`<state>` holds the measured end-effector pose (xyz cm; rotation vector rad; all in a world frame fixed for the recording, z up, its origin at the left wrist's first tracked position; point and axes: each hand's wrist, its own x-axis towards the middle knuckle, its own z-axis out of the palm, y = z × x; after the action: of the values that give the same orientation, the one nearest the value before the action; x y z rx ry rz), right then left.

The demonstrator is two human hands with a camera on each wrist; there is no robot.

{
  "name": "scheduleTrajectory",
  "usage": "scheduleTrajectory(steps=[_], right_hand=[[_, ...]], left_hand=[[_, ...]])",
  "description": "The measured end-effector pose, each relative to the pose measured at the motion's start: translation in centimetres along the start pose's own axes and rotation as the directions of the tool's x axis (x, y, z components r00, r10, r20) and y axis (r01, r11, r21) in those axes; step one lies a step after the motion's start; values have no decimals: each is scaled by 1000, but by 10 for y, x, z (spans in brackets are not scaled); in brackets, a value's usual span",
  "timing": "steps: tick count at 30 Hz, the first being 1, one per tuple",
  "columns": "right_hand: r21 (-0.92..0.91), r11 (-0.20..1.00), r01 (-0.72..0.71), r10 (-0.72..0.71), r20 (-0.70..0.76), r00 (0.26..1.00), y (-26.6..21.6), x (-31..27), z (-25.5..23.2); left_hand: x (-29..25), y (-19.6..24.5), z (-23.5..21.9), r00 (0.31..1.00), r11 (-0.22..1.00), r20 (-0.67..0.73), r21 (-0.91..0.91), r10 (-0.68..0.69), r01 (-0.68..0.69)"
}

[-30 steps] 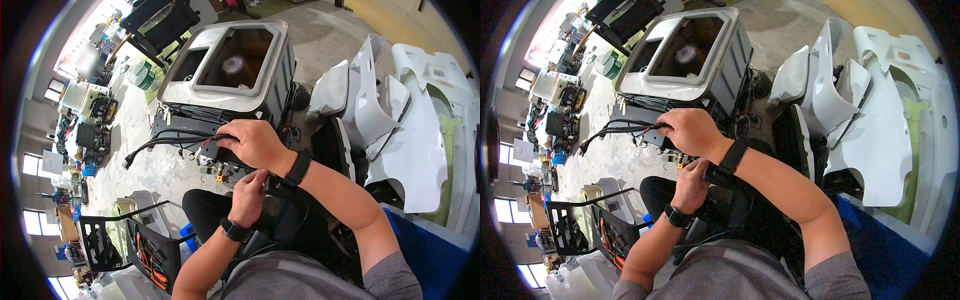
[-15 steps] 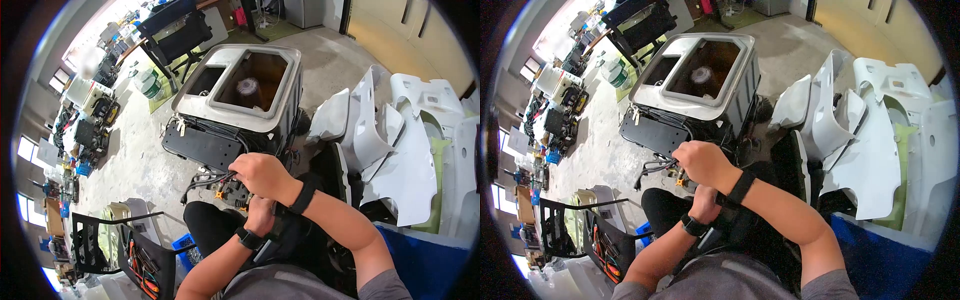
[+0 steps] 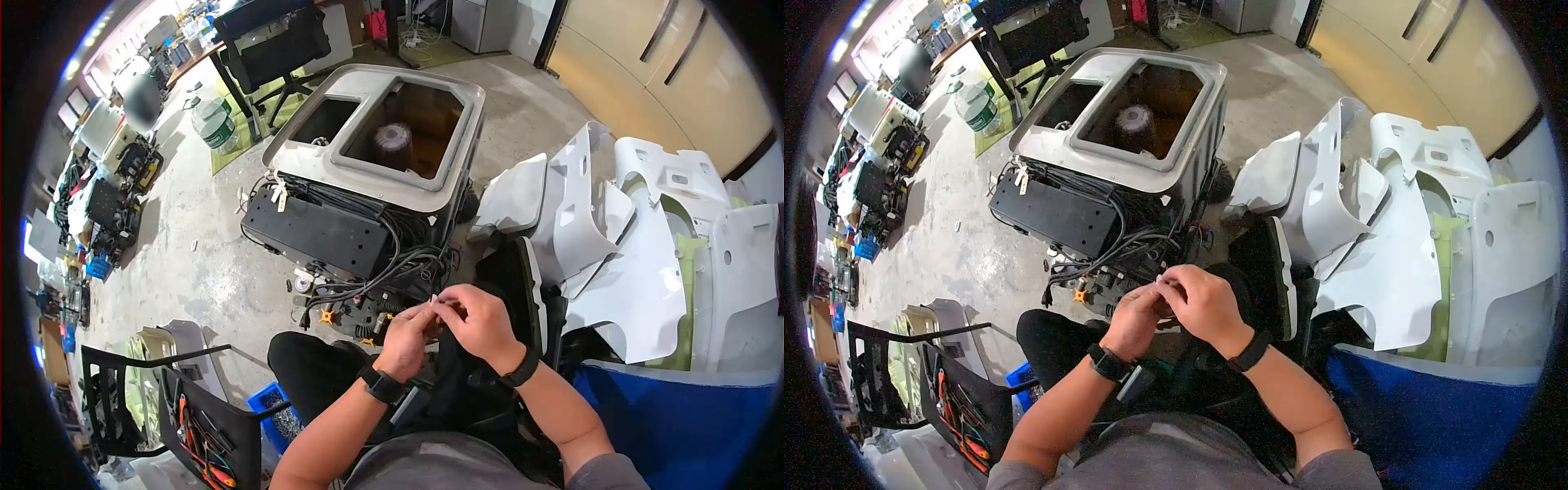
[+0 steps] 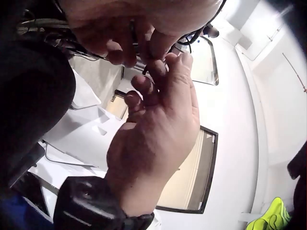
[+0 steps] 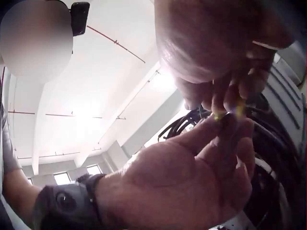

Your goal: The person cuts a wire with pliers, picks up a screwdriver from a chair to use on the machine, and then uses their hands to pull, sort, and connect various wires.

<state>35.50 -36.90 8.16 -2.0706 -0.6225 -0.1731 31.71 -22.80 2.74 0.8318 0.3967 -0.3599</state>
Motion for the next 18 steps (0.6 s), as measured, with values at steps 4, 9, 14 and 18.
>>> scheduleTrajectory(steps=[4, 9, 14, 18], right_hand=[[-35, 998, -59, 60, 17, 998, 5, 1, 1], [27, 997, -76, 74, 78, 994, 13, 0, -2], [129, 985, -115, 102, 98, 990, 16, -2, -3], [23, 996, -84, 81, 114, 990, 25, -4, -1]], left_hand=[[1, 1, -7, 999, 1000, 19, 10, 26, -26], [-1, 5, -3, 999, 999, 39, 38, -14, 13], [-2, 8, -5, 998, 998, 38, 38, -42, 41], [-6, 17, -10, 993, 986, 7, 119, -117, 116]])
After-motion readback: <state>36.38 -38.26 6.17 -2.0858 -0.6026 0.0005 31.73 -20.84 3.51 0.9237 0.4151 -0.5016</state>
